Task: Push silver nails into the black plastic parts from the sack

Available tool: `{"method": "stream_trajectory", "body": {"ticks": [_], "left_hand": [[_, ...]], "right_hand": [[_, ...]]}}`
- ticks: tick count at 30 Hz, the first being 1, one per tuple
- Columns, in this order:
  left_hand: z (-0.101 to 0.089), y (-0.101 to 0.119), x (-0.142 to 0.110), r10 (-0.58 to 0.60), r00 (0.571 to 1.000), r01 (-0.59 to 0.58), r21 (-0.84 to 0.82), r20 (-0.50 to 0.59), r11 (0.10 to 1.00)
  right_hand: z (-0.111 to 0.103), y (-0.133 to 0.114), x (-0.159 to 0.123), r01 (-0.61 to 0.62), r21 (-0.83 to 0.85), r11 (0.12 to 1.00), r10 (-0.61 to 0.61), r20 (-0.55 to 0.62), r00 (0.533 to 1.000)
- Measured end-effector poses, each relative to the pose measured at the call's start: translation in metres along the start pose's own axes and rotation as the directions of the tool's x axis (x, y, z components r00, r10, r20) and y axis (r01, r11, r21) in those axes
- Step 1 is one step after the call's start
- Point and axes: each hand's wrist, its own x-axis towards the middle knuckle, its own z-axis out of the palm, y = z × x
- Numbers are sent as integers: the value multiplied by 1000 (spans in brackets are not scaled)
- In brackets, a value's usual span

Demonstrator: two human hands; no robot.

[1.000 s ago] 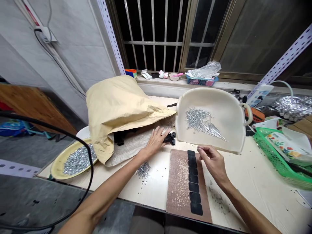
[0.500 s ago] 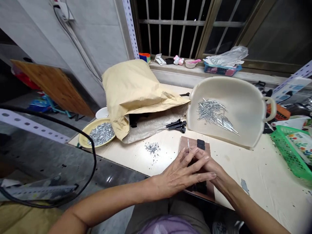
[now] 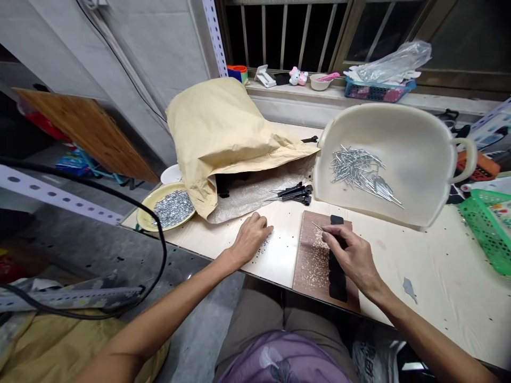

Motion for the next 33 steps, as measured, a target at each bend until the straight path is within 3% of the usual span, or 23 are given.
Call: {"method": "stream_trajectory", "body": {"ticks": [5,10,12,14,16,17,19,21,23,25,27,33], "left_hand": [[8,1,8,51,996,-55,44,79,998],[13,1,9,67,994,-72,52,81,996],[13,2,10,34,999,-33,-22,42,999],[12,5,11,-66,997,58,-213,-29,975],[8,11,14,-252,966,187,-509,-60,840],[7,16,15,-354,935,248,-666,-26,703],[3,29,19,-492,862,313,-892,123,326],[-1,43,23,-522,810,297,-955,267,-27],[-5,57,27,-524,787,242,-944,325,-223],[-7,66,29,-532,777,206,-935,336,-290],[-8,71,30,-533,779,190,-935,330,-301],[-5,76,32,-572,771,185,-958,280,-219]], "right_hand": [[-1,4,-2,51,-64,997,-53,-25,998],[2,2,-2,101,-81,992,-101,-3,995],[5,-1,-1,144,-99,985,-146,-7,989],[7,-5,-1,174,-121,977,-177,-13,984],[10,-9,-1,196,-141,970,-197,9,980],[12,-11,-1,211,-152,966,-209,28,977],[15,-15,-2,243,-186,952,-234,70,970],[17,-19,-2,264,-230,937,-245,106,964],[19,-21,-1,267,-272,925,-241,126,962],[19,-21,-1,260,-298,919,-233,122,965],[19,-19,-2,252,-306,918,-231,105,967],[17,-15,-8,236,-292,927,-229,57,972]]}}
